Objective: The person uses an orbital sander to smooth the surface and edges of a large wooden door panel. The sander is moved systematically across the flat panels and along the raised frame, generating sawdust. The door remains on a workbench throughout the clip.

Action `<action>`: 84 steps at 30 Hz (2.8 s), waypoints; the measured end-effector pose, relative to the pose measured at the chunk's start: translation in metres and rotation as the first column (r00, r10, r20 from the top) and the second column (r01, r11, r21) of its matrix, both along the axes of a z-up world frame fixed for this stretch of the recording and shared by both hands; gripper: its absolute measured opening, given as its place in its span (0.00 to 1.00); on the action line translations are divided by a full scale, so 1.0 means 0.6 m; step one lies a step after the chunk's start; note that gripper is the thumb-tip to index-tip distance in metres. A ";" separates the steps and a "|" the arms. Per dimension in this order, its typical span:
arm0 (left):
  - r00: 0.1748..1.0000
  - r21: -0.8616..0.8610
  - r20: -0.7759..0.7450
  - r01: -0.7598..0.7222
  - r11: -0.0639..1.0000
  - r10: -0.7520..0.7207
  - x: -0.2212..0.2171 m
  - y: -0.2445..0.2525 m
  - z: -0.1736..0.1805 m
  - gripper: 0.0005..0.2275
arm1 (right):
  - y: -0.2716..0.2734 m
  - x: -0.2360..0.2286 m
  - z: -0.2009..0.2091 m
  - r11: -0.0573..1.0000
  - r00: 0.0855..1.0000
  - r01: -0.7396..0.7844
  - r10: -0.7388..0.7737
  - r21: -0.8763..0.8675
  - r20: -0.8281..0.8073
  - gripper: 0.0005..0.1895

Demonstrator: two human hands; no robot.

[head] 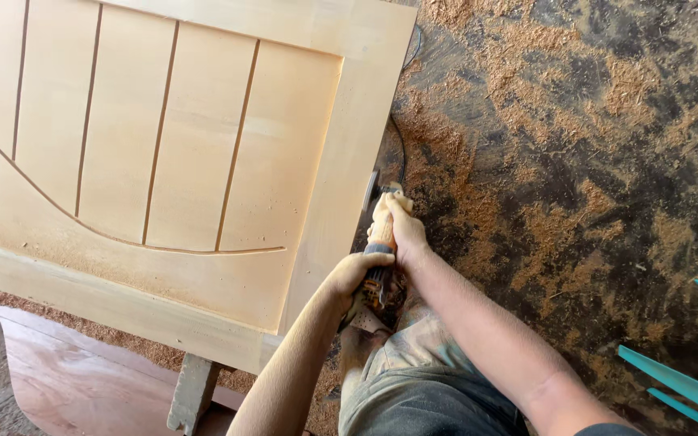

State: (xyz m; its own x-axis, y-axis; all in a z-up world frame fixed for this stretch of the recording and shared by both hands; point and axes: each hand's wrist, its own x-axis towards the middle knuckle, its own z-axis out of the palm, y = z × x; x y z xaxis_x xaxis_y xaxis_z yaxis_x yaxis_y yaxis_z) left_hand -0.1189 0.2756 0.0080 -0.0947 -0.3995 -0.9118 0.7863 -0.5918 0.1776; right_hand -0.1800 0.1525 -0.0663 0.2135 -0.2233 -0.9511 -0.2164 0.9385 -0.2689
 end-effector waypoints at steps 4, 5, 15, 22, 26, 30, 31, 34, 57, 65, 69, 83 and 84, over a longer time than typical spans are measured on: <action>1.000 0.001 0.005 -0.010 1.000 0.010 -0.032 0.062 0.009 0.14 | 0.066 -0.032 -0.007 0.998 0.996 0.065 -0.065 0.002 0.068 0.22; 1.000 -0.004 0.010 -0.019 1.000 0.019 -0.038 0.077 0.009 0.14 | 0.081 -0.040 -0.009 0.998 0.997 0.061 -0.062 0.028 0.049 0.23; 0.995 -0.042 -0.056 -0.081 0.996 0.079 -0.131 0.266 -0.001 0.11 | 0.265 -0.127 -0.025 0.997 0.995 0.077 -0.078 0.021 0.058 0.24; 0.998 -0.076 -0.030 -0.050 0.996 0.048 -0.236 0.474 0.002 0.11 | 0.477 -0.233 -0.023 0.994 0.999 0.033 -0.036 0.105 0.031 0.25; 0.998 -0.039 -0.038 -0.047 0.998 0.045 -0.272 0.545 -0.004 0.11 | 0.551 -0.275 -0.021 0.992 1.000 0.020 -0.017 0.125 -0.025 0.26; 0.999 0.021 -0.050 -0.001 1.000 0.002 -0.296 0.608 -0.002 0.12 | 0.620 -0.303 -0.017 0.988 1.000 0.011 -0.007 0.155 -0.028 0.28; 0.999 0.029 -0.048 -0.004 1.000 0.005 -0.301 0.619 -0.001 0.12 | 0.631 -0.307 -0.016 0.985 0.999 0.028 -0.025 0.168 -0.021 0.27; 0.999 0.022 -0.048 -0.019 1.000 0.020 -0.309 0.637 -0.002 0.11 | 0.649 -0.313 -0.016 0.981 0.998 0.066 -0.065 0.184 -0.007 0.26; 0.996 -0.075 0.091 0.032 0.997 -0.026 -0.133 0.269 -0.042 0.17 | 0.264 -0.131 0.003 0.997 0.999 0.048 -0.049 0.053 0.002 0.25; 0.546 0.155 0.738 0.433 0.888 -0.396 -0.248 0.173 -0.061 0.36 | 0.161 -0.206 0.004 0.877 0.989 -0.042 0.105 -0.478 0.105 0.14; 0.709 0.094 0.666 0.228 0.969 -0.232 -0.333 0.190 -0.046 0.32 | 0.167 -0.275 0.016 0.835 0.963 -0.123 0.231 -0.536 0.138 0.10; 0.573 -0.268 0.711 -0.314 0.911 0.407 -0.520 0.271 -0.105 0.33 | 0.207 -0.341 -0.004 0.771 0.680 -0.630 0.606 -0.094 0.413 0.16; 0.539 -0.281 0.708 -0.377 0.882 0.456 -0.537 0.266 -0.112 0.33 | 0.217 -0.344 -0.009 0.735 0.652 -0.662 0.662 -0.146 0.370 0.15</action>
